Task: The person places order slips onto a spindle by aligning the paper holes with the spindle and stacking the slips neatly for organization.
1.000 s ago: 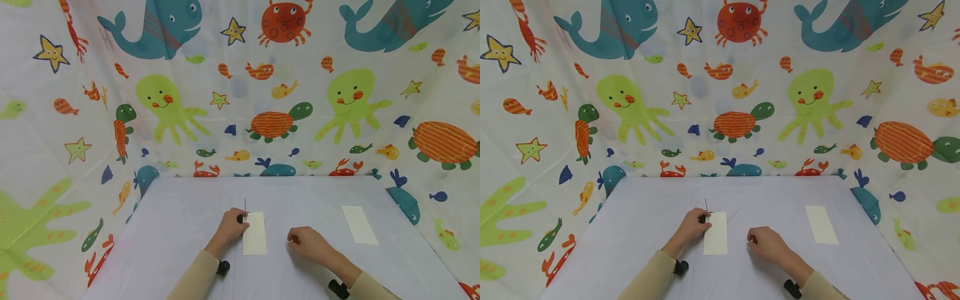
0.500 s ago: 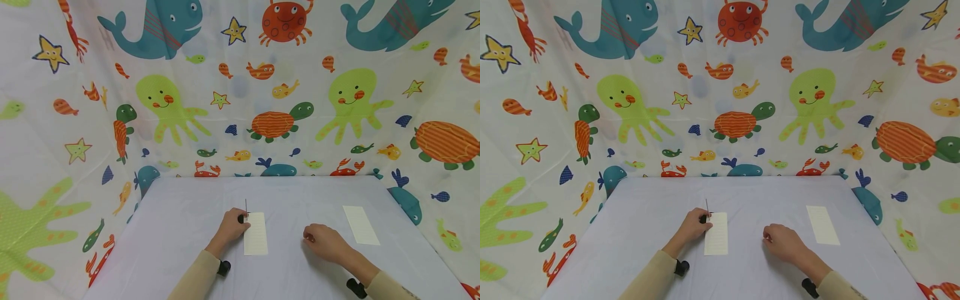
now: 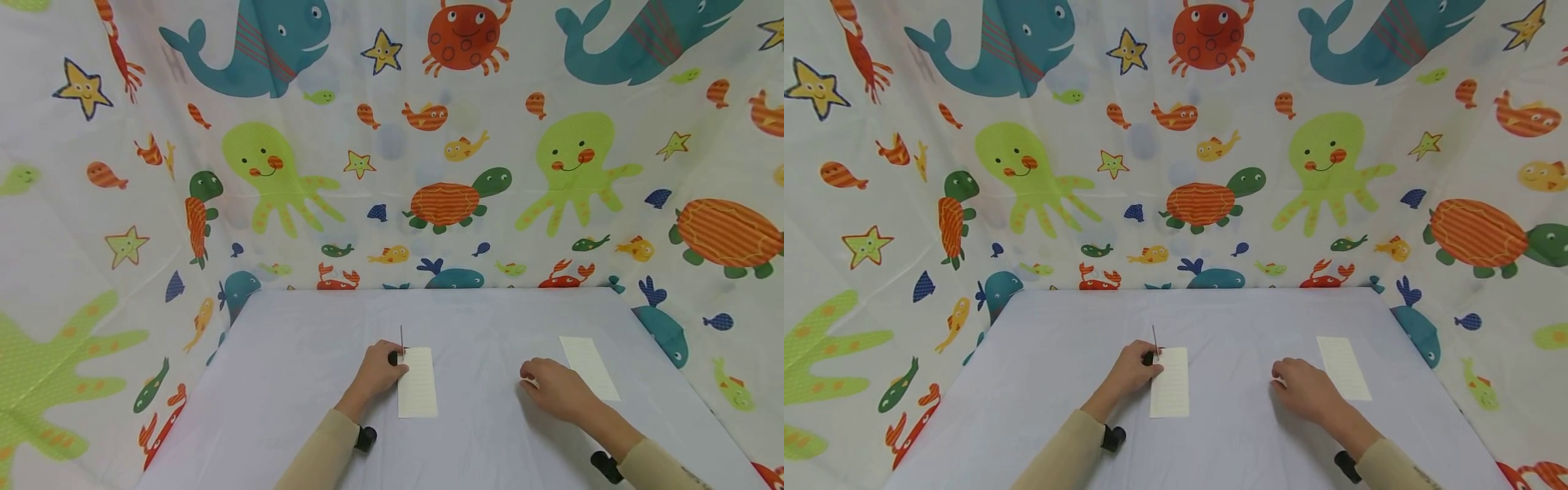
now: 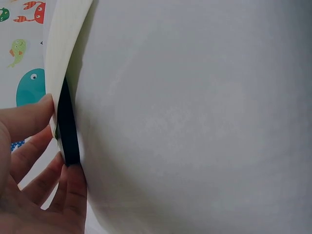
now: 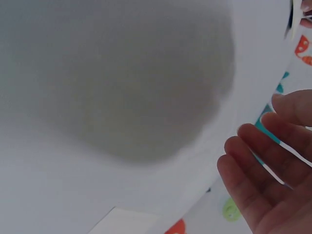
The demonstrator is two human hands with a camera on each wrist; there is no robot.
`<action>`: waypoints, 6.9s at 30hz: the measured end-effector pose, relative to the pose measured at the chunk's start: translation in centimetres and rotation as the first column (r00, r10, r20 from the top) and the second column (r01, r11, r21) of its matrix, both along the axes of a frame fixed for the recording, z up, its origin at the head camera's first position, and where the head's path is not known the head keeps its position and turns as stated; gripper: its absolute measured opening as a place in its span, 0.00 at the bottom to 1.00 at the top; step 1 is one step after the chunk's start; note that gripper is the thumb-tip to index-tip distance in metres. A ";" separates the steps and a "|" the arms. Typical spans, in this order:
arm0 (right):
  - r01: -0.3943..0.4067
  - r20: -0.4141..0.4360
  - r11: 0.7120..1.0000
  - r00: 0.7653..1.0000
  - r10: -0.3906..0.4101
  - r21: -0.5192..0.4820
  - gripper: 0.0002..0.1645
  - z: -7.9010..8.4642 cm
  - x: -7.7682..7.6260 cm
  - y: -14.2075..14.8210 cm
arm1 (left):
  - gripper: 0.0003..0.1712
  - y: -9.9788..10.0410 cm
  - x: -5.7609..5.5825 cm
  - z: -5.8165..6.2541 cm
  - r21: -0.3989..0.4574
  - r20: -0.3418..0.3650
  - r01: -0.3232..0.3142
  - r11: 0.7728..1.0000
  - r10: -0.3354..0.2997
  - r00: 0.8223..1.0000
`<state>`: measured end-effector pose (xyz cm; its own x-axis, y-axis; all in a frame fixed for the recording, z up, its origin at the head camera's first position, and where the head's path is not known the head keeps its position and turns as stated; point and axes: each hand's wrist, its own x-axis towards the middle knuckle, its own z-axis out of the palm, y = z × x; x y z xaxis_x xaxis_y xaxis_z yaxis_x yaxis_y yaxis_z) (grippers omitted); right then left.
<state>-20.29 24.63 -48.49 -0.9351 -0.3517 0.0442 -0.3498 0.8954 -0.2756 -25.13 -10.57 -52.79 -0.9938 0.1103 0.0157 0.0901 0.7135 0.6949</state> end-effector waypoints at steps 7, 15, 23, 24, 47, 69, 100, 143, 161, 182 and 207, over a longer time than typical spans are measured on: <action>0.044 -0.020 0.999 0.999 -0.044 0.002 0.09 -0.2 -0.7 2.0 | 0.18 0.0 0.1 0.0 0.010 0.011 -0.002 1.000 0.002 1.000; 0.078 -0.018 0.997 0.997 -0.078 0.004 0.12 -1.1 -1.7 4.6 | 0.18 -0.1 0.1 0.0 -0.001 0.001 -0.004 1.000 0.004 1.000; 0.113 -0.020 0.994 0.993 -0.113 -0.007 0.14 -0.9 -2.1 6.6 | 0.18 0.0 0.1 0.1 0.003 0.003 -0.004 1.000 0.004 1.000; 0.120 -0.022 0.993 0.992 -0.120 -0.006 0.15 -0.9 -2.1 6.9 | 0.18 0.1 0.1 0.1 0.005 0.003 -0.004 1.000 0.004 1.000; 0.220 0.041 0.974 0.974 -0.222 0.051 0.24 -1.9 -2.9 12.1 | 0.17 0.1 0.2 -0.1 0.022 -0.006 0.000 1.000 0.000 1.000; 0.215 0.102 0.968 0.968 -0.229 0.126 0.31 -2.4 -2.6 12.4 | 0.18 0.0 0.2 -0.1 0.012 0.000 -0.013 1.000 0.013 1.000; 0.319 0.131 0.946 0.937 -0.324 0.054 0.22 -2.5 -2.4 11.0 | 0.19 0.0 0.2 0.1 0.030 -0.027 0.010 0.999 -0.009 1.000; 0.502 0.315 0.735 0.863 -0.394 -0.456 0.19 -1.5 -1.6 6.0 | 0.19 0.0 0.3 -0.1 0.050 -0.031 0.006 0.999 -0.004 1.000; 0.458 0.341 0.662 0.888 -0.308 -0.594 0.18 -1.8 -1.5 0.5 | 0.19 0.2 0.5 0.0 0.058 -0.037 -0.008 0.998 0.010 0.999; 0.470 0.380 0.573 0.882 -0.278 -0.672 0.16 -1.6 -1.7 -4.2 | 0.18 0.0 0.5 -0.4 0.049 -0.053 0.008 0.999 -0.005 0.999; 0.424 0.356 0.510 0.906 -0.229 -0.748 0.13 0.0 -2.0 -8.7 | 0.20 0.0 1.4 -0.3 0.071 -0.080 -0.019 0.997 0.025 0.996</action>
